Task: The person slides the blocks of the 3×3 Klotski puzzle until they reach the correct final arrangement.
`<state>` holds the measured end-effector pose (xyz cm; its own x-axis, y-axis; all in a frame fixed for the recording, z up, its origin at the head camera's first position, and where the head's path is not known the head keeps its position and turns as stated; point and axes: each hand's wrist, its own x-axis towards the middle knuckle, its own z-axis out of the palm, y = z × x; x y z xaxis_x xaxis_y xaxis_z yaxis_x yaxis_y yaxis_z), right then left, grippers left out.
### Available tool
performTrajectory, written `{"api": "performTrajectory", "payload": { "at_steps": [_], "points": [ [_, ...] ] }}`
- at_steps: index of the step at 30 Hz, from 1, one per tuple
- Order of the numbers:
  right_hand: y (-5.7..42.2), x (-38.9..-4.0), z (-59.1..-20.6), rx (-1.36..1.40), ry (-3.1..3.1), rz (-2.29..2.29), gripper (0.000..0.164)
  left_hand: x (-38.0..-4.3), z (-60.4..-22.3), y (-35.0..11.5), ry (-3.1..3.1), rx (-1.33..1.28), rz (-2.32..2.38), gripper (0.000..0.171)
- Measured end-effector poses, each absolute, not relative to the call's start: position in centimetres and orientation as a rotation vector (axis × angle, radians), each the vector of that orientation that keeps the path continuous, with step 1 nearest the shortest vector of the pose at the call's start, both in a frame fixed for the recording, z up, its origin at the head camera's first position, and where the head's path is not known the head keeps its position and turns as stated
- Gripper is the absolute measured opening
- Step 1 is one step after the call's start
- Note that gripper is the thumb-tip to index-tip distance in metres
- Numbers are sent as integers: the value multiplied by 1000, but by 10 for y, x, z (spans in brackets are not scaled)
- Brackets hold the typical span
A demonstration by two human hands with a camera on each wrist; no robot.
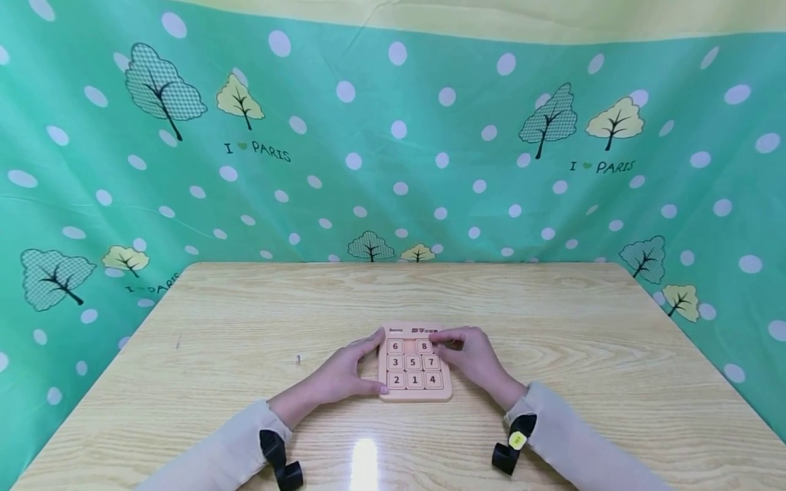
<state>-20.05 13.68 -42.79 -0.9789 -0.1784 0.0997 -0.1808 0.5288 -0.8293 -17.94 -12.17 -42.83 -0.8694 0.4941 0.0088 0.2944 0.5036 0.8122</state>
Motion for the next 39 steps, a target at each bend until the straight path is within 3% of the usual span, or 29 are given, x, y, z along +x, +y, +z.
{"api": "performTrajectory", "payload": {
  "at_steps": [21, 39],
  "points": [
    [116, -201, -424, 377, -2722, 1466, 21, -180, -429, -122, 2542, 704, 1290, 98],
    [147, -194, -431, 536, -2746, 1622, 23, -179, -428, -122, 2533, 682, 1294, 99]
  ]
}}
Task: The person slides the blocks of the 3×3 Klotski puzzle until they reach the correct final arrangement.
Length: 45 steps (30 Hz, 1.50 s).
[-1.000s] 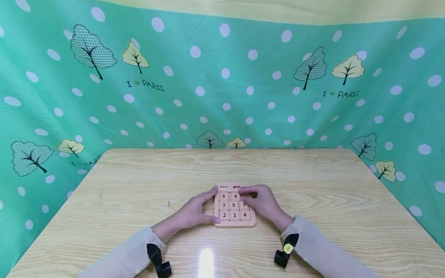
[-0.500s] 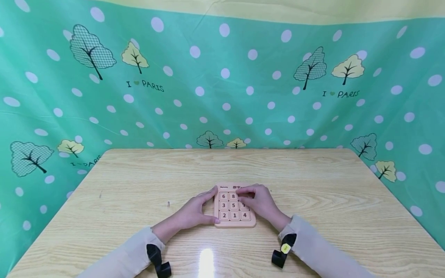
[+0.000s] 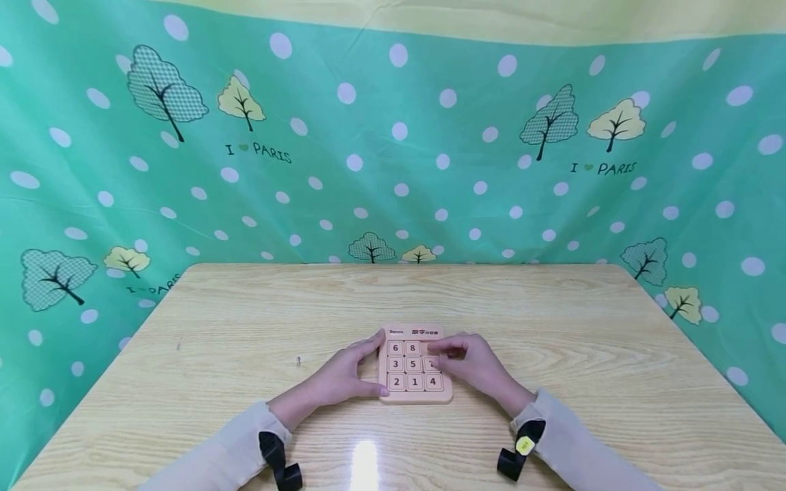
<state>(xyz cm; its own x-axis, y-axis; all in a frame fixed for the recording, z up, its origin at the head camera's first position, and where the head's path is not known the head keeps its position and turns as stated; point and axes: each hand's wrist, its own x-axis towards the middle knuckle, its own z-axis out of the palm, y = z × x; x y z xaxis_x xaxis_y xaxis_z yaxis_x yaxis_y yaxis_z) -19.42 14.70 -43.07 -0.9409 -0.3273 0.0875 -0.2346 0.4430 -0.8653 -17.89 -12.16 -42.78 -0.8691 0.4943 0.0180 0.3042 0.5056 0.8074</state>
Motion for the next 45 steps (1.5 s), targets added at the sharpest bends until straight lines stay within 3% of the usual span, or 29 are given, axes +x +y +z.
{"api": "performTrajectory", "payload": {
  "at_steps": [45],
  "points": [
    [155, -199, -434, -615, 2556, -1517, 26, -177, -431, -121, 2520, 674, 1315, 98]
  ]
}}
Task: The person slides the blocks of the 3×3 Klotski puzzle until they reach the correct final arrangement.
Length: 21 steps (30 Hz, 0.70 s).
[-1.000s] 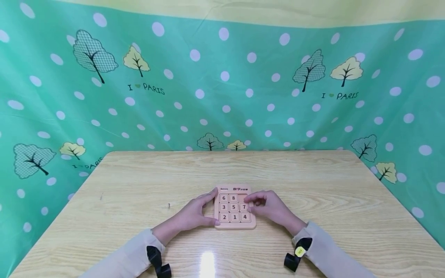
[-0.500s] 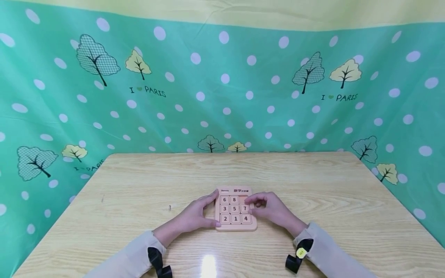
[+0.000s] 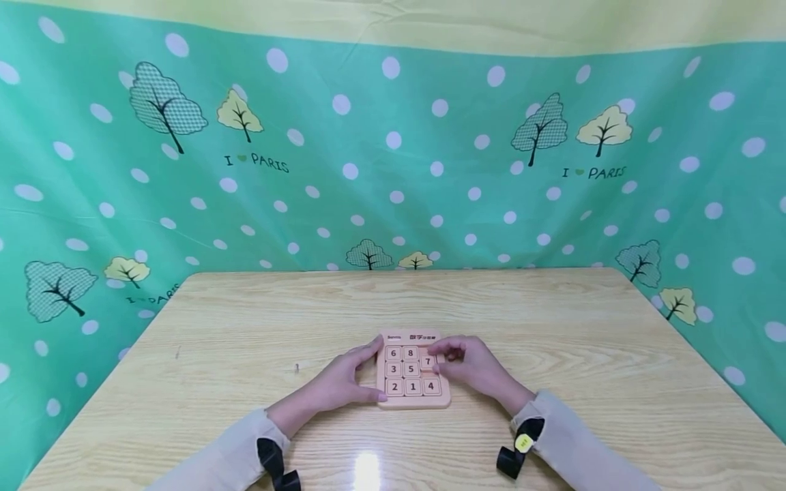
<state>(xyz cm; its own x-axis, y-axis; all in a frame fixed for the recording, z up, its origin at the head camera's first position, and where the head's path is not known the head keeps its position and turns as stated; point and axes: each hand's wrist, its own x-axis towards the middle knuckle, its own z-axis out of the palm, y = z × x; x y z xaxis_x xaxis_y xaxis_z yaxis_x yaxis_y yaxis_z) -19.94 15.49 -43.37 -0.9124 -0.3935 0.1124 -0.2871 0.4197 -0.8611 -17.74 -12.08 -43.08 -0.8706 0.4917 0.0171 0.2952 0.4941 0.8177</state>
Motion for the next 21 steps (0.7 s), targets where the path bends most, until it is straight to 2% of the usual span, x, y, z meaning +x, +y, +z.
{"api": "performTrajectory", "payload": {
  "at_steps": [21],
  "points": [
    [147, -206, -432, -533, 2632, -1540, 27, -178, -429, -121, 2529, 678, 1305, 99]
  ]
}}
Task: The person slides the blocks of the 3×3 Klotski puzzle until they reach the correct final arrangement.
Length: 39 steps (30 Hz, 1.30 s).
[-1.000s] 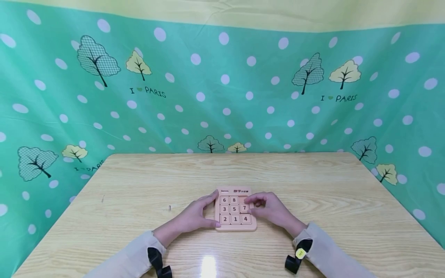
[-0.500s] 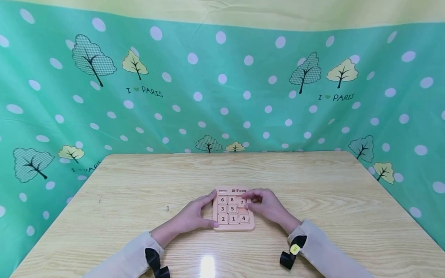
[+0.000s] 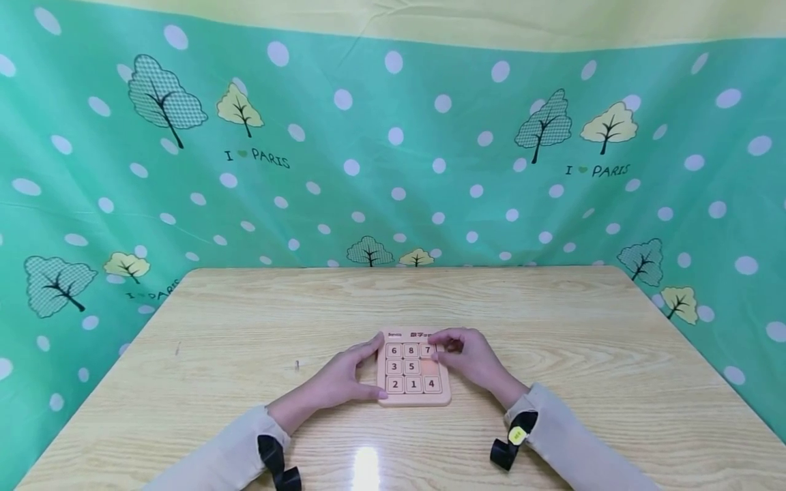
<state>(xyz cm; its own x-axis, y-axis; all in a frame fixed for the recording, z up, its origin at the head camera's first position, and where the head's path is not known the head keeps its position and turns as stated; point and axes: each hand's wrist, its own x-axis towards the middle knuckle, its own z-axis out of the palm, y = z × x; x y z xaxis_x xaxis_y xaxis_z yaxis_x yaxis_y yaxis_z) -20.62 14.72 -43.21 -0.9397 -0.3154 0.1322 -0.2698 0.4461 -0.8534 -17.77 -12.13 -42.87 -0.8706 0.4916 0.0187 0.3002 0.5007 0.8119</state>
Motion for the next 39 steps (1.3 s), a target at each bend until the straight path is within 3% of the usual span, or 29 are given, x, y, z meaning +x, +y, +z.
{"api": "performTrajectory", "payload": {
  "at_steps": [17, 39],
  "points": [
    [149, -190, -428, -435, 2498, -1599, 24, -179, -430, -122, 2533, 680, 1294, 99],
    [159, -171, -427, -588, 2392, -1541, 27, -178, -429, -122, 2522, 683, 1309, 99]
  ]
}}
